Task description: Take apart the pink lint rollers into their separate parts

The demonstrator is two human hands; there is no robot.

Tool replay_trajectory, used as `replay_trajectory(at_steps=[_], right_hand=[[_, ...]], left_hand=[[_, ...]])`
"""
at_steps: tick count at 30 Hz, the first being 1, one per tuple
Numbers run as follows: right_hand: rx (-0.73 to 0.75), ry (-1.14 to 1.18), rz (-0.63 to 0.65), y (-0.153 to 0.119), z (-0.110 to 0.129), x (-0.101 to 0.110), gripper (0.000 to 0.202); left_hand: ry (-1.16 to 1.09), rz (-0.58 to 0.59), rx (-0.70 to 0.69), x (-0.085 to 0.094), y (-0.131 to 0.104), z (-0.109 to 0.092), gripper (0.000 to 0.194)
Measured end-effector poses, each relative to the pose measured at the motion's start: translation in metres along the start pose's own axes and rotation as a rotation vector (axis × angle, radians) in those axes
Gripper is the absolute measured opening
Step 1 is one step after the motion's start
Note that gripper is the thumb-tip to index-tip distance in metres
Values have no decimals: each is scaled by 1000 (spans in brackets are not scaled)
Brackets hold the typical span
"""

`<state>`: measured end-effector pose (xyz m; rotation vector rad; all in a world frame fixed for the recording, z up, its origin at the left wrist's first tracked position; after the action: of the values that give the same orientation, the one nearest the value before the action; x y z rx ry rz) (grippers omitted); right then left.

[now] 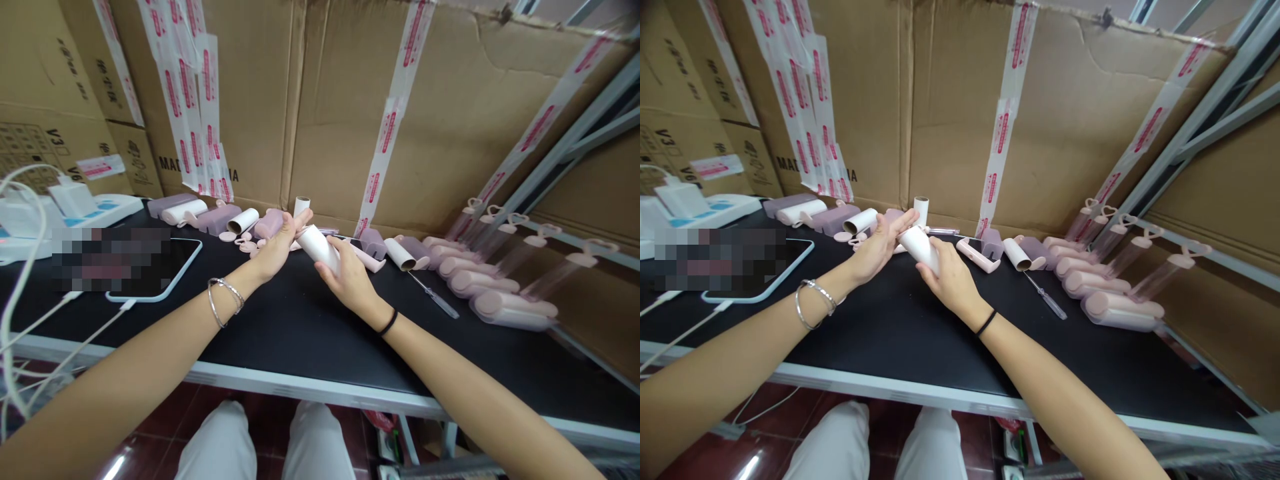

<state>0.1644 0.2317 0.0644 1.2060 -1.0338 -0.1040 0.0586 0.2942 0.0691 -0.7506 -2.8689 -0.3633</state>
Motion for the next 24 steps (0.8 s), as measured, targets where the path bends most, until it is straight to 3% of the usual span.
replay_trajectory(at_steps=[3, 7, 10, 16, 24], right_hand=[[-18, 48, -39, 0, 0, 3, 44], [-56, 143, -84, -1, -5, 5, 45], [-116, 320, -121, -3, -11, 4, 43], [-344, 785, -184, -10, -24, -10, 42], [-424, 1046, -165, -10, -25, -26, 44]], left_hand=[[1, -3, -23, -3, -4, -8, 78], [-100, 75, -99, -3, -12, -23, 64], [37, 97, -160, 1, -17, -32, 51], [446, -72, -231, 10, -21, -36, 48], [436, -145, -273, 10, -25, -40, 51]])
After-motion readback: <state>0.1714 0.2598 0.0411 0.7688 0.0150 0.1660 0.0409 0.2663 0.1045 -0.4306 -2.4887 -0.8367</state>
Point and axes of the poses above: each hand's wrist, its own y-axis towards the middle knuckle, its own x-axis out of the back of the hand, z = x × y, the point moved 9 cm from there along y, towards the middle knuckle, and after that the axes turned 15 degrees about x, right-handed, at the moved point
